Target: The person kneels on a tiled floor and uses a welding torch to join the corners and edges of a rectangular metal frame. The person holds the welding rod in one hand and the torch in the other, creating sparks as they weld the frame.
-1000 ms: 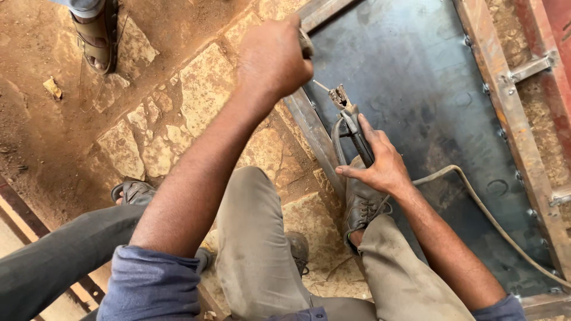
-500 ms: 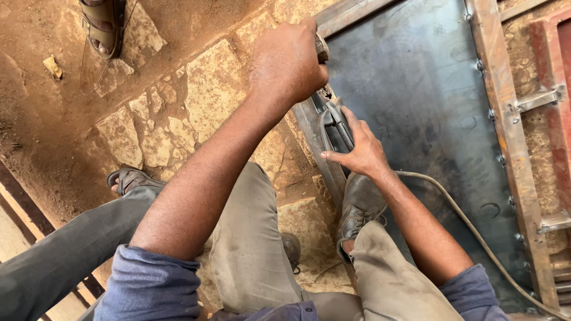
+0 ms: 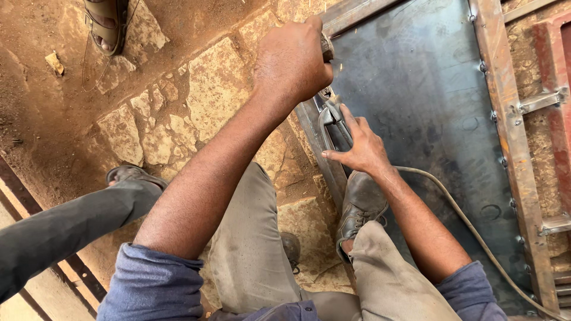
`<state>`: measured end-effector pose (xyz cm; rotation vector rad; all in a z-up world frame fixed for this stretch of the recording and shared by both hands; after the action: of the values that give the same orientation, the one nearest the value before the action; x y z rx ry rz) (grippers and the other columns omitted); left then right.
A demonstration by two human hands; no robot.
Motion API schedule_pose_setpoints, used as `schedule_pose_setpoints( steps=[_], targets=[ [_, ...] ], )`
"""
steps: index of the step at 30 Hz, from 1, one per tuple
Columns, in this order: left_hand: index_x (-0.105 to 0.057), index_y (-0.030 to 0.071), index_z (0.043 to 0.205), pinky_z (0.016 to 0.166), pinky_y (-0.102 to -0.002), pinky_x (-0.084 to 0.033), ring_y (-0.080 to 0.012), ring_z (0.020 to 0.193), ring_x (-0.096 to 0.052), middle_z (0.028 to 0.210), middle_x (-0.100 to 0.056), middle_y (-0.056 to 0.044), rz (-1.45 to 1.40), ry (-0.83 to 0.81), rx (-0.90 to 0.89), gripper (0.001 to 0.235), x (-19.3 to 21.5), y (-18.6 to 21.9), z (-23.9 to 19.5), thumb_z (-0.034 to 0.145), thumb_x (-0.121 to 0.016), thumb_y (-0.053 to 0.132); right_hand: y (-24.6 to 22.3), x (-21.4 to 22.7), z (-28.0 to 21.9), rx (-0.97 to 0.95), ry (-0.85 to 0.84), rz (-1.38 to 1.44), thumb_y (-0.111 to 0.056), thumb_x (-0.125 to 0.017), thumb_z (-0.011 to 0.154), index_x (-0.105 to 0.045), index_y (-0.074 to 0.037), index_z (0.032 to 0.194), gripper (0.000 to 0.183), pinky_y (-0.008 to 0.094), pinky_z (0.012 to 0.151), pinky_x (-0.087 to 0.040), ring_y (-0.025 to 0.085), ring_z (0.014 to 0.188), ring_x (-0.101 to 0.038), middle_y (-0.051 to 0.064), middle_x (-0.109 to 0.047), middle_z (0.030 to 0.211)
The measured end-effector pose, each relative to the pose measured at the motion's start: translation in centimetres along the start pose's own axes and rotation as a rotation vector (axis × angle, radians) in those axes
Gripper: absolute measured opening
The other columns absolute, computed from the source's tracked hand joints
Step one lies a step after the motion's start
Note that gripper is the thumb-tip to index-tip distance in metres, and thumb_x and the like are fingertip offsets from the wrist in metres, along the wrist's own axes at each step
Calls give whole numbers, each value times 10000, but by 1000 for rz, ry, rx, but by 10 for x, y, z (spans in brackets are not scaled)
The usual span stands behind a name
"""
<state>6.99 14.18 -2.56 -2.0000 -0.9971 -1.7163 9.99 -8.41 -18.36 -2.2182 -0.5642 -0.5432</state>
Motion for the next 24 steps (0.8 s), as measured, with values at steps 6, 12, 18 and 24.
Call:
schedule_pose_setpoints(
  steps=[6,12,18,24],
  targets=[
    [-672,35,1011,667,-473,-617,-339,715,-750,754,-722,-183,-19,14,10,392,-2,-2,-2,680,-791,208,0,-5,0,-6,-13,-41,-613,-888,647,-155,-299,1649,1281,550,975,-543,395,1201,-620,191,-523,1346],
    [-673,40,1004,675,-484,-615,-350,725,-747,768,-721,-189,-25,24,28,391,-2,-4,-3,672,-795,206,4,-8,4,-11,-30,-26,-632,-885,643,-142,-307,1650,1294,560,992,-545,393,1199,-624,193,-529,1336],
    [-668,38,1007,637,-444,-623,-286,671,-751,710,-707,-163,-18,-11,28,352,-6,-3,-3,716,-786,198,10,-14,8,-27,-45,8,-641,-886,651,-129,-310,1651,1298,598,985,-537,406,1227,-599,212,-523,1328],
    [-673,49,984,650,-451,-621,-292,674,-751,709,-712,-162,-12,-27,41,338,-4,-3,-3,708,-789,206,12,-11,10,-18,-45,6,-641,-887,638,-135,-310,1653,1306,594,1012,-521,393,1238,-597,201,-537,1322]
  ],
)
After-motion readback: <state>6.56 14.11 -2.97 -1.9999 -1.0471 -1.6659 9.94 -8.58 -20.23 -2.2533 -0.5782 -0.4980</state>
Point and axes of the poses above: each hand's wrist, its own z-axis towards the middle knuckle, its own x-axis out of the back of the hand, y = z × x, the point moved 6 cm from there along z, towards the middle knuckle
